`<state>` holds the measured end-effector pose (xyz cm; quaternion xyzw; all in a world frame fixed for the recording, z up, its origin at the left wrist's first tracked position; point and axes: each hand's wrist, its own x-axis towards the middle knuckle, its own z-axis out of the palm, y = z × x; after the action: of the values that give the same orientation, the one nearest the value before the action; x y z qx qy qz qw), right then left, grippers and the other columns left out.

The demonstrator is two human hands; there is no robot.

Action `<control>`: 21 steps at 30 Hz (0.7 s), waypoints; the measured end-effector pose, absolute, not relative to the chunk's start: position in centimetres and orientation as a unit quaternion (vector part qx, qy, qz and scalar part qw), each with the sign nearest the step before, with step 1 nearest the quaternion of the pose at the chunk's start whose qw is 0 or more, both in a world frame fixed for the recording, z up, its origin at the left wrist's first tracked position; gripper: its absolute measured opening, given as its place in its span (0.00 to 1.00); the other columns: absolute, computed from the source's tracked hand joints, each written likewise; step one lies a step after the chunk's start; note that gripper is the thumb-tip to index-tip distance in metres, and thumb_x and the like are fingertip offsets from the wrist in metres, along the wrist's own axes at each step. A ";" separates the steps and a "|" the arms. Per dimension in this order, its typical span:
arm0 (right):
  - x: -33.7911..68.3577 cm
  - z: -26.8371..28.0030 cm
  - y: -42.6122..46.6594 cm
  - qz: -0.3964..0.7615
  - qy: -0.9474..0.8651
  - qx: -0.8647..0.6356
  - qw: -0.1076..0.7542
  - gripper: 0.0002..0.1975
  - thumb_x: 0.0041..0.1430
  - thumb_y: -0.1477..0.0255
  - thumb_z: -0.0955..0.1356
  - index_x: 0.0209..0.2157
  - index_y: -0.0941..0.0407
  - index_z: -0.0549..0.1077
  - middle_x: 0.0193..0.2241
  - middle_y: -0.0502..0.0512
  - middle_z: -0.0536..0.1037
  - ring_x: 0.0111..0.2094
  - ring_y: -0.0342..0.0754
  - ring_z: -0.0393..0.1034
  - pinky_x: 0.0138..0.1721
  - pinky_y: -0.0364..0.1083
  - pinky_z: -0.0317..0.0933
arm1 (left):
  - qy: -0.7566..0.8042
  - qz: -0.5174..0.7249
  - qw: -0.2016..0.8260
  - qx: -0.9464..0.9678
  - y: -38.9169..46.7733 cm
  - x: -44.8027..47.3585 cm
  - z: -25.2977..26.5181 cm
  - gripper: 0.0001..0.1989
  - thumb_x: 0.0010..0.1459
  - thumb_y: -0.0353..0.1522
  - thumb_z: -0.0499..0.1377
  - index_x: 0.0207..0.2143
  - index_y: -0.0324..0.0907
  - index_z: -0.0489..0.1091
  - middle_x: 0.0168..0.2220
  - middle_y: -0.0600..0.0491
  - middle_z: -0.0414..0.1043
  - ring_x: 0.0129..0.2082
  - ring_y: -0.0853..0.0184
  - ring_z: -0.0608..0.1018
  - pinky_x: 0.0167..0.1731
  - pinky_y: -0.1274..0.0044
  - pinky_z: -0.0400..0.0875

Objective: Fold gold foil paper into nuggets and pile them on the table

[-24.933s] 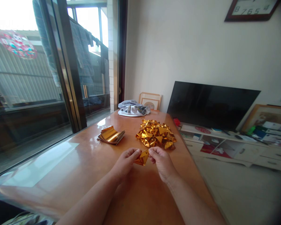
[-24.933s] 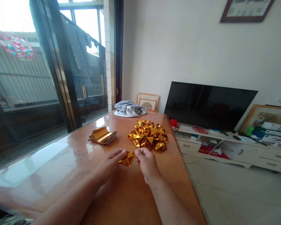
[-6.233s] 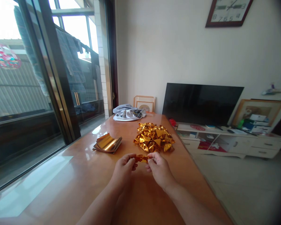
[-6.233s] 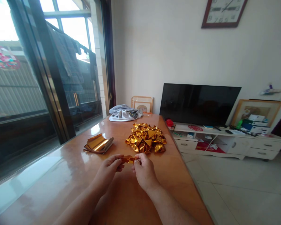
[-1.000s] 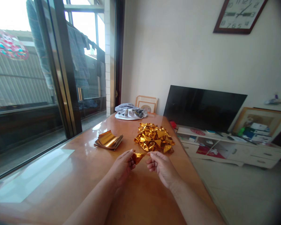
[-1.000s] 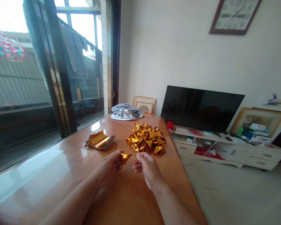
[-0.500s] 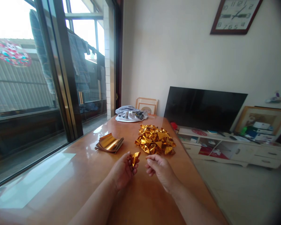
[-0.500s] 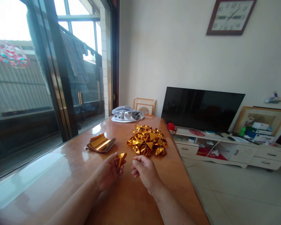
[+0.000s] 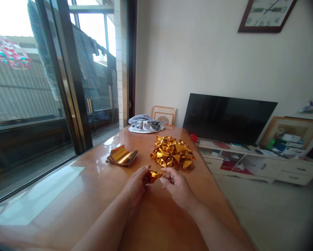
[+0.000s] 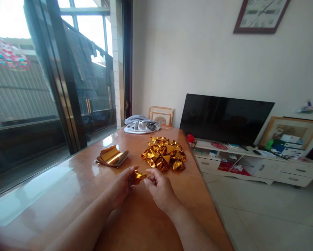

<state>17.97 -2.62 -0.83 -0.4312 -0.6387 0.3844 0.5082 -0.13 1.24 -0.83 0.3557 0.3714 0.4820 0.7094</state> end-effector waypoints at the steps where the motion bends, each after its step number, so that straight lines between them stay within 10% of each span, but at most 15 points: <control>1: 18.0 -0.8 -2.7 0.377 -0.649 -0.431 0.501 0.16 0.63 0.65 0.69 0.51 0.54 0.72 0.31 0.49 0.76 0.31 0.44 0.70 0.35 0.45 0.66 | 0.372 0.482 0.705 0.363 1.3 -0.2 -0.9 0.21 0.55 0.47 0.65 0.46 0.43 0.72 0.32 0.54 0.73 0.30 0.69 0.75 0.23 0.81 0.59; 21: 18.1 -0.3 -3.2 0.184 -0.776 -0.436 0.417 0.07 0.63 0.78 0.65 0.35 0.54 0.75 0.30 0.48 0.77 0.32 0.44 0.71 0.35 0.41 0.60 | 0.342 0.472 0.723 0.370 1.4 0.4 -1.9 0.20 0.62 0.41 0.58 0.53 0.39 0.71 0.35 0.49 0.76 0.33 0.66 0.77 0.27 0.79 0.67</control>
<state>18.11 -3.22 -0.26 -0.4356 -0.7762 0.1845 0.4168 0.40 1.35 -1.92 0.3703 0.3425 0.4723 0.7228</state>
